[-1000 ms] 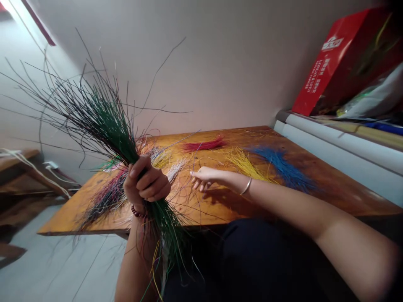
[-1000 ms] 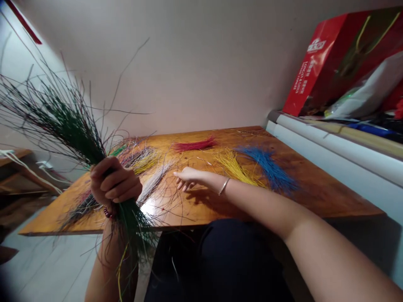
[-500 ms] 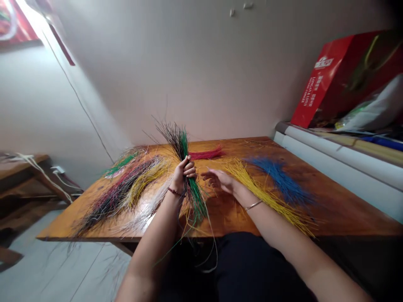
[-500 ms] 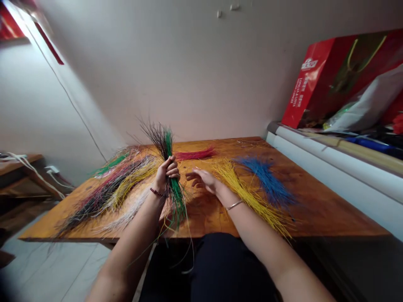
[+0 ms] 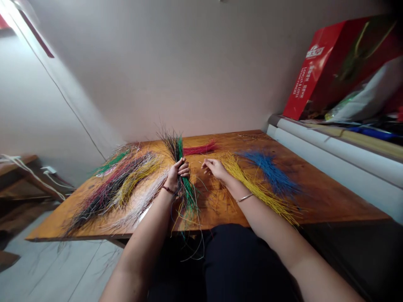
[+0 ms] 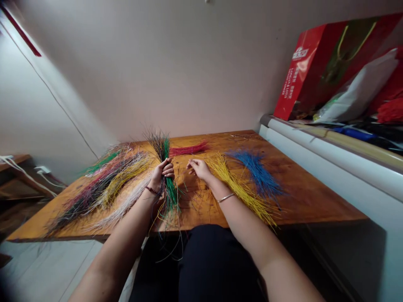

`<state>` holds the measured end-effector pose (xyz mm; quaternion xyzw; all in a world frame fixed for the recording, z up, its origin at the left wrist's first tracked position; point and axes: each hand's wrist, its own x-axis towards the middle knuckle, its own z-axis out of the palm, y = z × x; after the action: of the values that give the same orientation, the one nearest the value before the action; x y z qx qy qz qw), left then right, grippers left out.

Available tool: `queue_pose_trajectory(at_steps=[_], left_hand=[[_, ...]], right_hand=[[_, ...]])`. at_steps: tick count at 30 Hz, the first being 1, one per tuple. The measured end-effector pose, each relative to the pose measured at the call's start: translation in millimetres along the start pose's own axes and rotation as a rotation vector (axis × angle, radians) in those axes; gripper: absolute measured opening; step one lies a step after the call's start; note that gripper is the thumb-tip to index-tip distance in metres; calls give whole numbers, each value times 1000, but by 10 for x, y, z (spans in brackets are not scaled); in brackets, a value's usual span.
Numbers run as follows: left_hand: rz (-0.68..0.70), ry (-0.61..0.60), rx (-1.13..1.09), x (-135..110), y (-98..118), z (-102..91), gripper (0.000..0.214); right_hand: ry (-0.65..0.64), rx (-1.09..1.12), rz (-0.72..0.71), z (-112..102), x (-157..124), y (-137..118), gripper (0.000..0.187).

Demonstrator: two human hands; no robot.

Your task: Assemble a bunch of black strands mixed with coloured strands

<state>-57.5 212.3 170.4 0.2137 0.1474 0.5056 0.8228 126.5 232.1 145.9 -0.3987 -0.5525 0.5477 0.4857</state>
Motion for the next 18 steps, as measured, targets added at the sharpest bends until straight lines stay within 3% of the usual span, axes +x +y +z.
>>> queue_pose_trajectory(at_steps=[4, 7, 10, 12, 14, 17, 18], left_hand=[[17, -18, -9, -8, 51, -30, 21], [37, -35, -17, -7, 77, -42, 21], [33, -38, -14, -1, 81, -52, 21], [17, -40, -9, 6, 75, -58, 20], [-5, -46, -7, 13, 67, -65, 19], [-30, -49, -8, 21, 64, -77, 18], [-34, -48, -7, 21, 65, -80, 18]], right_hand=[[251, 149, -68, -146, -16, -156, 39], [449, 215, -161, -325, -108, -453, 37], [527, 141, -343, -629, -157, -877, 35], [567, -37, -431, -908, -115, -1113, 35], [588, -316, -347, -1216, -42, -1215, 37], [559, -832, 22, -1629, -15, -1090, 38], [541, -911, 103, -1729, -38, -1002, 37]])
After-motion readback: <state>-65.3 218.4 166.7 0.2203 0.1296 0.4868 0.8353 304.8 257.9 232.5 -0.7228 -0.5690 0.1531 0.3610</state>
